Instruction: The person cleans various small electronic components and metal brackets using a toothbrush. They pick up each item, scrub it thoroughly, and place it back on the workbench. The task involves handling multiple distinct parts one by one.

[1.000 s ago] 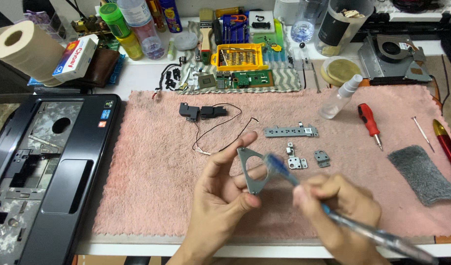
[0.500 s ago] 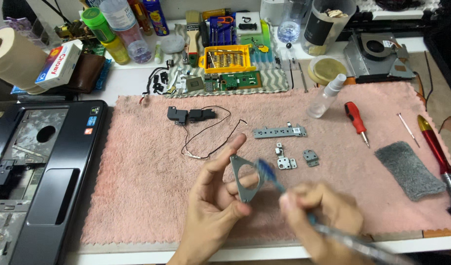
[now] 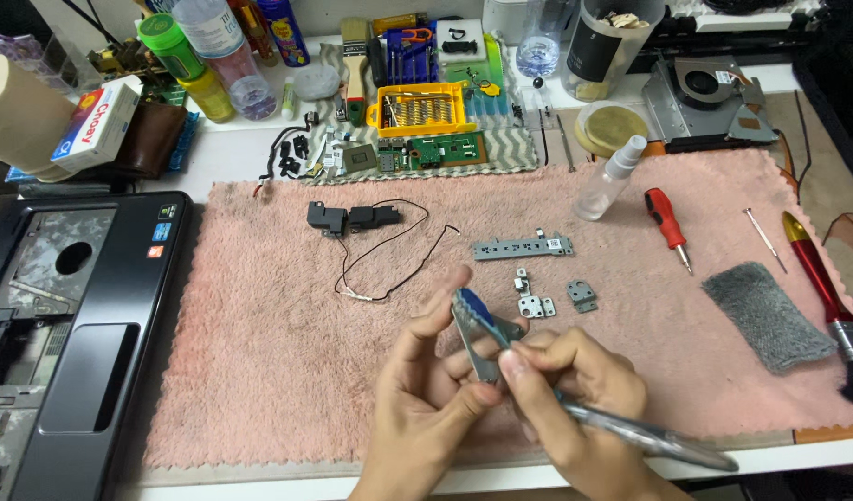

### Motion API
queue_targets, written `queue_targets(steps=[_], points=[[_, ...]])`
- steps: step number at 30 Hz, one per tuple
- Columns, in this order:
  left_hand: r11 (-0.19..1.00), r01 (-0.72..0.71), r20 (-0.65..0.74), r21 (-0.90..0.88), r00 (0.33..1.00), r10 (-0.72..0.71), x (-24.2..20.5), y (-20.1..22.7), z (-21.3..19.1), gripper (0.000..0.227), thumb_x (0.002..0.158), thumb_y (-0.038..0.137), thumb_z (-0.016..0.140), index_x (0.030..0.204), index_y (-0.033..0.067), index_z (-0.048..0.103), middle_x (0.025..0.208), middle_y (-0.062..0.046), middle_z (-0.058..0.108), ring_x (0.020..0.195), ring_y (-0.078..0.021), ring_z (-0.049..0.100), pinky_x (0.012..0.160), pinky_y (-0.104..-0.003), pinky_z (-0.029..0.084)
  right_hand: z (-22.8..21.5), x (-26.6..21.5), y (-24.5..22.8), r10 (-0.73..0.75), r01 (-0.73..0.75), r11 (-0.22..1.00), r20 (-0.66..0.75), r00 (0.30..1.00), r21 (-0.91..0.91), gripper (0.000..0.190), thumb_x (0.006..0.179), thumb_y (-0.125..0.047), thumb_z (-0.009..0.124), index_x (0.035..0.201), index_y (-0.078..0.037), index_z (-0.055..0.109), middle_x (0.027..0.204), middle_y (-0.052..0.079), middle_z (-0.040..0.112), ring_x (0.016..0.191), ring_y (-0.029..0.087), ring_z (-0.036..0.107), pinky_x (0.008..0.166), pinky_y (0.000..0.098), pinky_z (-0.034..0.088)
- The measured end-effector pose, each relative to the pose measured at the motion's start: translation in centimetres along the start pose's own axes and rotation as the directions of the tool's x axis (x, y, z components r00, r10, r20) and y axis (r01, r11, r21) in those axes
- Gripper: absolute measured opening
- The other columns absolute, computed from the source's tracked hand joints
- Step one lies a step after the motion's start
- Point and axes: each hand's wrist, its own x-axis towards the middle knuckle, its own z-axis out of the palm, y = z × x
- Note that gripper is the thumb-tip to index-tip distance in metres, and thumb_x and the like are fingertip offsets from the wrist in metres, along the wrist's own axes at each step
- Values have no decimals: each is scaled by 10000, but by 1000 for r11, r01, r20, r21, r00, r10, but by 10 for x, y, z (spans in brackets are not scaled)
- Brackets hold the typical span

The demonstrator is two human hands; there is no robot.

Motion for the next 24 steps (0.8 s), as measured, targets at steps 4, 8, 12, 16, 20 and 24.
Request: queue_targets(steps=[4, 8, 12, 16, 20, 24], points=[[999, -14, 46, -35, 999, 16, 5, 7, -5, 606, 1128, 67, 830, 1652, 95, 529, 1953, -235, 177, 1468, -573, 653, 1280, -572, 551, -5, -8, 5, -4, 5, 989, 3, 1000, -145, 222, 1006, -117, 786, 833, -67, 656, 843, 119, 877, 669, 85, 757, 517, 204, 564], [1000, 23, 11, 10, 1000, -23, 3, 2, -6, 638, 1086, 50, 846, 1646, 69, 541, 1939, -263, 207, 1408, -417, 730, 1233, -451, 587, -10, -11, 12, -46, 26, 965, -73, 996, -261, 245, 991, -123, 807, 802, -108, 653, 803, 32, 826, 559, 54, 651, 512, 221, 517], [988, 11, -18, 154, 1000, -8, 17, 16, -8, 695, 1032, 54, 860, 1632, -33, 521, 1919, -289, 231, 1385, -478, 759, 1163, -461, 655, -4, -19, 22, 30, -45, 996, -192, 981, -75, 279, 951, -34, 836, 752, -42, 640, 701, 66, 715, 615, 68, 589, 542, 220, 435], [934, -16, -23, 357, 999, 26, 36, 8, -8, 357, 971, 23, 890, 1316, 37, 800, 1792, -372, 468, 1334, -255, 805, 927, -272, 608, -35, -4, 20, 4, -46, 988, -266, 964, -150, 221, 955, -100, 804, 800, -69, 650, 654, 88, 777, 404, 89, 520, 382, 221, 349], [975, 157, -59, 156, 987, -150, 59, 3, 16, 494, 971, -34, 865, 1432, -38, 686, 1644, -281, 615, 1084, -326, 884, 1025, -409, 737, -58, 8, 31, 174, -187, 981, -203, 964, -45, 239, 985, -81, 772, 804, -29, 625, 609, 204, 772, 355, 129, 535, 362, 249, 389], [930, 311, -277, 194, 927, -252, 72, -9, 23, 601, 782, -98, 974, 1340, -77, 752, 1373, -279, 863, 845, -196, 871, 760, -306, 752, -58, 9, 35, 237, -258, 963, -220, 946, -75, 200, 931, -88, 860, 788, -9, 744, 457, 135, 694, 327, 155, 559, 315, 295, 416]])
